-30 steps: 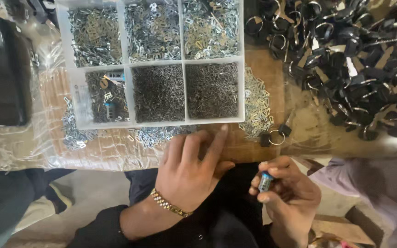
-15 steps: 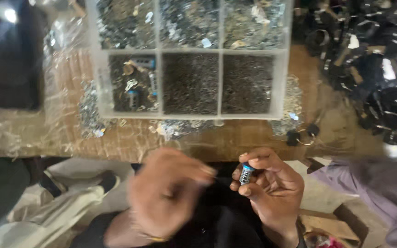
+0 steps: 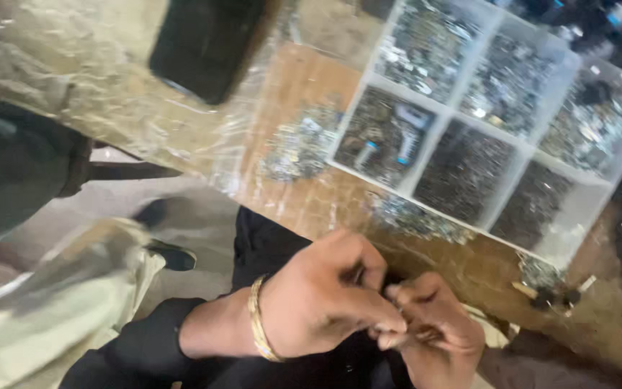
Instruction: The person sits at a workbench assembling padlock lock cylinders. They pick small metal parts such as springs, pins and retaining clips from a compartment organizer box and insert them one at a time into the open cylinder bodies, placing finished cylinders with the pile of assembled locks.
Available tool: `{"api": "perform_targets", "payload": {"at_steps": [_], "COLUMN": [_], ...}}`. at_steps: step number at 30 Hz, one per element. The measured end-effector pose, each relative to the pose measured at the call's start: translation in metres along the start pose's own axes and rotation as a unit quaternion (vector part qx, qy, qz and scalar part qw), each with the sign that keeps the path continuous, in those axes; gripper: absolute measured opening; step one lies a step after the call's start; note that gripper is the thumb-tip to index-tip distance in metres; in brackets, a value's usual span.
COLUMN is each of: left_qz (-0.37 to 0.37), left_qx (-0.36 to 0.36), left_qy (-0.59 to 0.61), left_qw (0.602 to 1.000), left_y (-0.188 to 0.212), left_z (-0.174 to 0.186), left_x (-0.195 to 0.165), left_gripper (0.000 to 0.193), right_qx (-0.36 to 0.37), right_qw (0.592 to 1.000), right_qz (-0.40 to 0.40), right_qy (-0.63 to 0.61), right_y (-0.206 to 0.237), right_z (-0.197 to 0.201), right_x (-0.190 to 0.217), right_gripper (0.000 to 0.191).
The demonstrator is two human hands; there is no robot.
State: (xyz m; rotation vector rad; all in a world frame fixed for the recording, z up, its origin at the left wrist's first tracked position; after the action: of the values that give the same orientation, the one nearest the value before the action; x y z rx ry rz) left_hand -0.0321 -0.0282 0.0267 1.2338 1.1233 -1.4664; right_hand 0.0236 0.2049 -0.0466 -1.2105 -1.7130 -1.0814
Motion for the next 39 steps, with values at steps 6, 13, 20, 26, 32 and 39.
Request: {"api": "perform_targets", "payload": {"at_steps": [6, 13, 20, 26, 32, 39], "left_qz": [0.096, -0.101, -0.092, -0.017, -0.102, -0.112], "left_qx": [-0.099, -0.059, -0.122, -0.104, -0.013, 0.056], "left_qy": [-0.206, -0.437, -0.214, -0.259, -0.123, -0.135], "left_qw": [0.969, 0.892, 0.965, 0.960, 0.987, 0.983], "left_y": [0.017, 0.018, 0.015, -0.004, -0.012, -0.007], "left_z": [0.018, 0.035, 0.002, -0.028, -0.076, -0.043], "left_x": [0.001, 0.017, 0.020, -0.007, -0.006, -0.004], "left_gripper": [0.037, 0.036, 0.021, 0.016, 0.022, 0.031], "right_qx": [0.001, 0.004, -0.048, -0.094, -0.113, -0.062], "right_qw": [0.999, 0.997, 0.991, 0.987, 0.991, 0.998], "right_qz": [-0.015, 0.029, 0.008, 0.018, 0.023, -0.009], "right_qy": [-0.052, -0.072, -0.127, -0.127, -0.071, 0.011], "right_y": [-0.017, -0.012, -0.006, 0.003, 0.011, 0.008], "right_z": [-0.012, 0.008, 0.019, 0.021, 0.031, 0.017], "right_x": [0.000, 0.013, 0.017, 0.026, 0.028, 0.026], "right_gripper": [0.046, 0.050, 0.046, 0.041, 0.038, 0.043]}}
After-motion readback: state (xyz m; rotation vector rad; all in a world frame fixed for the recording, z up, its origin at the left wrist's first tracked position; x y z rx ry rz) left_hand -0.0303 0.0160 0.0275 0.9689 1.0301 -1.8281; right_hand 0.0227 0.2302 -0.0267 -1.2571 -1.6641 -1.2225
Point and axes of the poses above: each hand's wrist, its own y-axis away from the middle knuckle, its own z-axis out of the back of the hand, x = y × z, the point moved 2 cm from there along -y, towards the middle knuckle, and after that the axes turned 5 degrees about -x, right-handed, at the moved point
